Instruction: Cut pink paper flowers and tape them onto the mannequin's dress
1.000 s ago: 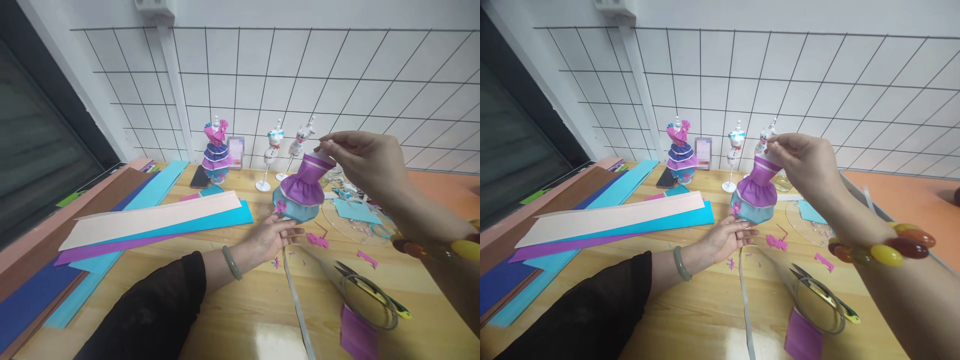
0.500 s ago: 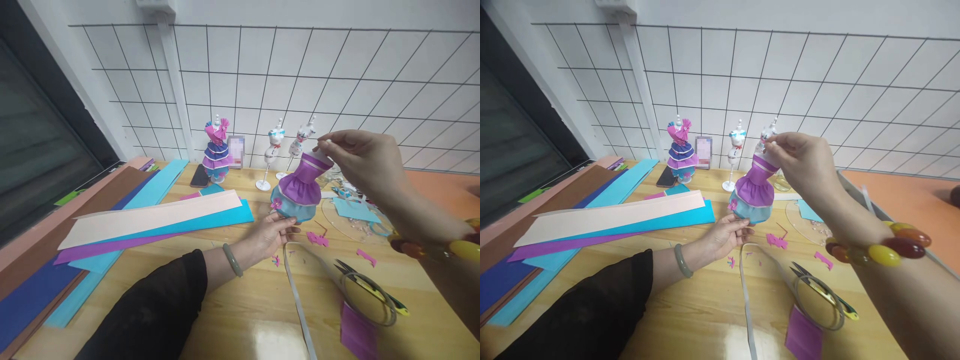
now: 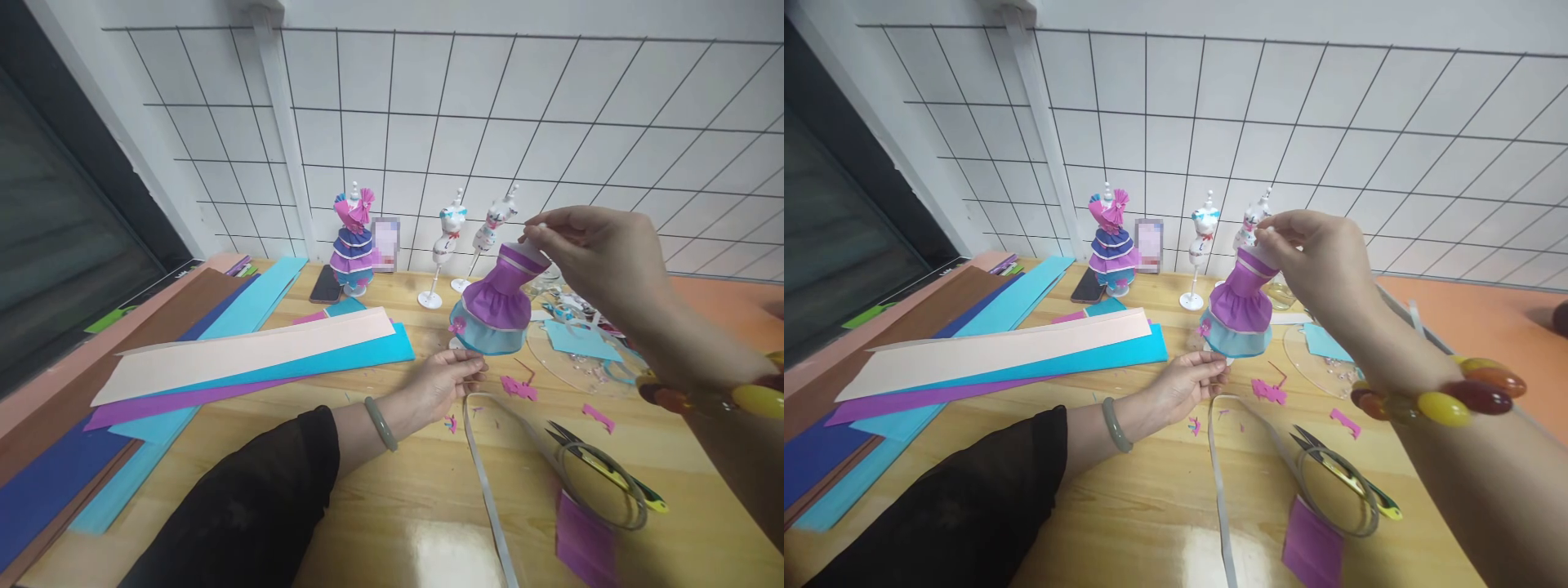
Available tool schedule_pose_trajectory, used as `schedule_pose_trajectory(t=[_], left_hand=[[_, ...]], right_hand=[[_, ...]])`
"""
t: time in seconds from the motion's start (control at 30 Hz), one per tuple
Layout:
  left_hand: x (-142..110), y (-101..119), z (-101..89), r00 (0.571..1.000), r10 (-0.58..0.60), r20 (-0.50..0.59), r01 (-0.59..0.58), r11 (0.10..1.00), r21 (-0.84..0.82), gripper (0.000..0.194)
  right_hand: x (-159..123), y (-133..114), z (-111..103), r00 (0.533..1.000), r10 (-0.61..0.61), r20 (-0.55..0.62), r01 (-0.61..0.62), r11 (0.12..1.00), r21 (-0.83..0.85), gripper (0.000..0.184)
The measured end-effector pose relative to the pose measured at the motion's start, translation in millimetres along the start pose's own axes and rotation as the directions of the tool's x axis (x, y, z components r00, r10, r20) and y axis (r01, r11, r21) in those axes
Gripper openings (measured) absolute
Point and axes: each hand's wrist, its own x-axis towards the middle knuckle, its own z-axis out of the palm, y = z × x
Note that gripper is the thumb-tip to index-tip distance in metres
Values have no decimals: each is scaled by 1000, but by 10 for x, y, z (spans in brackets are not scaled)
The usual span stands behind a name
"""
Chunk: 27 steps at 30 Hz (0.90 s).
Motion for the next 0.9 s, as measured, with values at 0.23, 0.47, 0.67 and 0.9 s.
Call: schedule_pose_trajectory(t=[0.23, 0.47, 0.67, 0.9], left_hand=[[-24, -31, 6, 996, -74, -40, 76, 996, 52, 23], [0, -40, -9, 978, 35, -207, -24, 998, 56, 21], [-20, -20, 10, 949, 90, -302, -67, 994, 85, 34], [32, -62, -38, 919, 151, -364, -109, 985, 134, 45]], right_hand=[[24, 124, 33, 1000, -7, 11, 7, 1000, -14, 20], [5, 156, 47, 999, -16, 43, 15, 1000, 12, 32], [-23, 212, 102, 997, -73, 39, 72, 997, 42, 30], [-24, 209, 112, 995, -89, 33, 88, 995, 45, 29]])
